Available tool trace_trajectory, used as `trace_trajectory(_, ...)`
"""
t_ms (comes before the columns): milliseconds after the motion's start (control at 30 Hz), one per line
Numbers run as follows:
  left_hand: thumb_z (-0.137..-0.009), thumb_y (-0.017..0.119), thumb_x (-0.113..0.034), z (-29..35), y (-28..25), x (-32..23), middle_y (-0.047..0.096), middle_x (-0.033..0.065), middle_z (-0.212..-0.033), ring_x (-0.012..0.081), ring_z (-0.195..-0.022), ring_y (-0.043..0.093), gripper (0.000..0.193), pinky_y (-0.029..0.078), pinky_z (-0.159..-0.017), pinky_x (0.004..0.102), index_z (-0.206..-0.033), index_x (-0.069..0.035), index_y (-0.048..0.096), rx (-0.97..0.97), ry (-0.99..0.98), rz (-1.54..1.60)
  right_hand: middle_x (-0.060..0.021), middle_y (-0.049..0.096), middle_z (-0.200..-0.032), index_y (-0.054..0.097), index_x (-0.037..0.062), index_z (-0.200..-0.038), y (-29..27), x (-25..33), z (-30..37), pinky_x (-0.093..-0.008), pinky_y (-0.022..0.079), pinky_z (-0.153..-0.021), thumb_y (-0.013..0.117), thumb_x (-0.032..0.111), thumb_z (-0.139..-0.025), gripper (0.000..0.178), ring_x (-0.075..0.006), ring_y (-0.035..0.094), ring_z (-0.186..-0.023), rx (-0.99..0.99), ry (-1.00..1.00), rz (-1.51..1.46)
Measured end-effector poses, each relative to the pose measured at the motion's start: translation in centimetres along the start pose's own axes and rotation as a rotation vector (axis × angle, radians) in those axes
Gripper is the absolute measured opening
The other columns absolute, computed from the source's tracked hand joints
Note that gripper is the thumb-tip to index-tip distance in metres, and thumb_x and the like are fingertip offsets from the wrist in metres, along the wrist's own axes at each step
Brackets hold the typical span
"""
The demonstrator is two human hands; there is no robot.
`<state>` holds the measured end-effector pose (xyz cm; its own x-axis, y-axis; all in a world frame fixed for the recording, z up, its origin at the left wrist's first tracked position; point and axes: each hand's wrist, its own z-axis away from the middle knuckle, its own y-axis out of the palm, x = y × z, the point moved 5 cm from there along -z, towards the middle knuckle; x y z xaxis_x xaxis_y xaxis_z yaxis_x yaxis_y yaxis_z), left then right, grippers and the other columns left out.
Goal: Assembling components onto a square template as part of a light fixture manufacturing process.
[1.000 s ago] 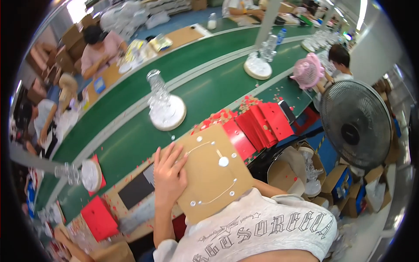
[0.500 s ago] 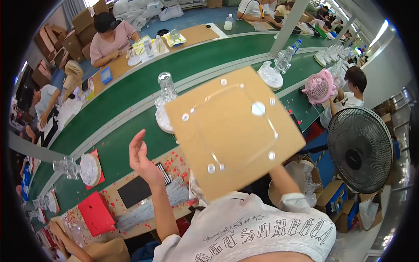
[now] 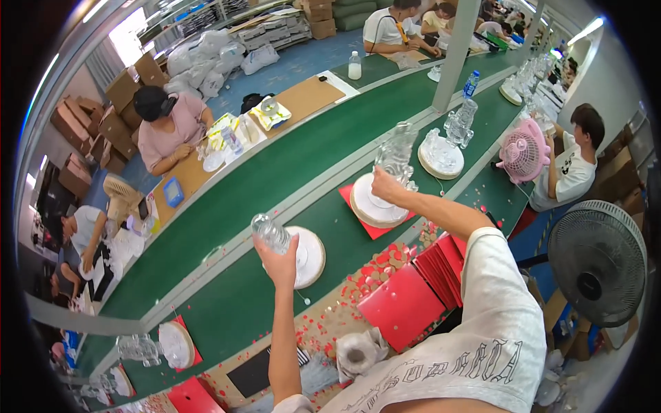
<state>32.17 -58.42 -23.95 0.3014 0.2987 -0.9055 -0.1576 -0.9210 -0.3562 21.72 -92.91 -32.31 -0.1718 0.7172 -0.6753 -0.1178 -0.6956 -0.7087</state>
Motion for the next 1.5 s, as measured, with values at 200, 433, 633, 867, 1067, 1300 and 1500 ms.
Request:
trace_trajectory(200, -0.083, 0.083, -0.017, -2.1, 0.1, 1.3, 0.06, 0.0206, -0.133, 0.0316, -0.123, 0.058, 0.066, 0.042, -0.107, 0.0408, -0.136, 0.005, 0.049, -0.156, -0.04, -0.01, -0.0075, 0.078, -0.093, 0.082, 0.0063, -0.086, 2.8, 8.5, -3.3, -0.0584, 0.044, -0.102, 0.067, 0.018, -0.082, 0.019, -0.0341, 0.068, -0.093, -0.105, -0.064, 0.208)
trace_trajectory(433, -0.087, 0.078, -0.014, -1.2, -2.0, -1.2, 0.069, 0.0176, -0.118, 0.028, -0.105, 0.067, 0.052, 0.052, -0.096, 0.0412, -0.129, 0.005, 0.056, -0.234, 0.119, -0.071, -0.0147, 0.071, -0.118, 0.078, 0.0087, -0.107, -4.5, 8.2, 0.2, -0.0563, 0.037, -0.113, 0.059, 0.037, -0.092, 0.037, -0.0365, 0.06, -0.12, -0.14, 0.108, -0.47)
trace_trajectory(633, -0.09, 0.072, -0.028, 1.4, -15.7, -5.2, 0.063, 0.0233, -0.129, 0.0336, -0.118, 0.062, 0.063, 0.048, -0.106, 0.0497, -0.136, 0.007, 0.05, -0.191, 0.339, 0.604, -0.0123, 0.056, -0.147, 0.051, 0.0193, -0.149, -13.0, 18.0, 6.3, -0.0457, 0.048, -0.104, 0.016, 0.074, -0.101, 0.081, -0.0301, 0.061, -0.124, 0.231, 0.373, -2.504)
trace_trajectory(867, -0.095, 0.063, -0.033, 11.4, -24.0, -7.6, 0.056, 0.0239, -0.138, 0.037, -0.129, 0.055, 0.055, 0.044, -0.11, 0.055, -0.134, 0.004, 0.051, -0.352, 0.024, 1.128, -0.0039, 0.057, -0.143, 0.041, 0.009, -0.155, -27.7, 11.1, 15.8, -0.0293, 0.046, -0.103, 0.049, 0.042, -0.107, 0.058, -0.0107, 0.055, -0.125, -0.583, 0.119, -2.869)
trace_trajectory(1067, -0.094, 0.06, -0.048, 21.6, -16.3, -8.0, 0.053, 0.02, -0.142, 0.038, -0.133, 0.051, 0.07, 0.037, -0.116, 0.0557, -0.139, 0.005, 0.048, -0.652, -0.45, 1.651, -0.0073, 0.067, -0.128, 0.049, 0.0089, -0.149, -24.0, 11.5, 21.8, -0.0337, 0.051, -0.097, 0.046, 0.053, -0.106, 0.062, -0.0155, 0.066, -0.106, -0.227, 0.49, -3.018)
trace_trajectory(1300, -0.101, 0.041, -0.059, 30.3, -7.1, 6.5, 0.048, 0.0172, -0.149, 0.0335, -0.134, 0.05, 0.075, 0.038, -0.114, 0.0505, -0.148, 0.0, 0.041, -0.031, -0.641, 1.299, -0.0133, 0.071, -0.121, 0.057, -0.0011, -0.137, -20.9, 12.2, 31.1, -0.0337, 0.057, -0.091, 0.05, 0.033, -0.107, 0.046, -0.0188, 0.071, -0.106, -0.314, 0.883, -3.129)
trace_trajectory(1500, -0.102, 0.041, -0.059, 34.0, -8.2, 5.3, 0.046, 0.0173, -0.15, 0.0334, -0.135, 0.049, 0.075, 0.038, -0.115, 0.0503, -0.149, 0.0, 0.04, -0.216, -0.551, 1.184, -0.0106, 0.07, -0.119, 0.055, 0.0009, -0.139, -20.4, 13.8, 33.9, -0.0314, 0.058, -0.086, 0.05, 0.032, -0.107, 0.045, -0.0161, 0.071, -0.098, -0.247, 0.821, -2.948)
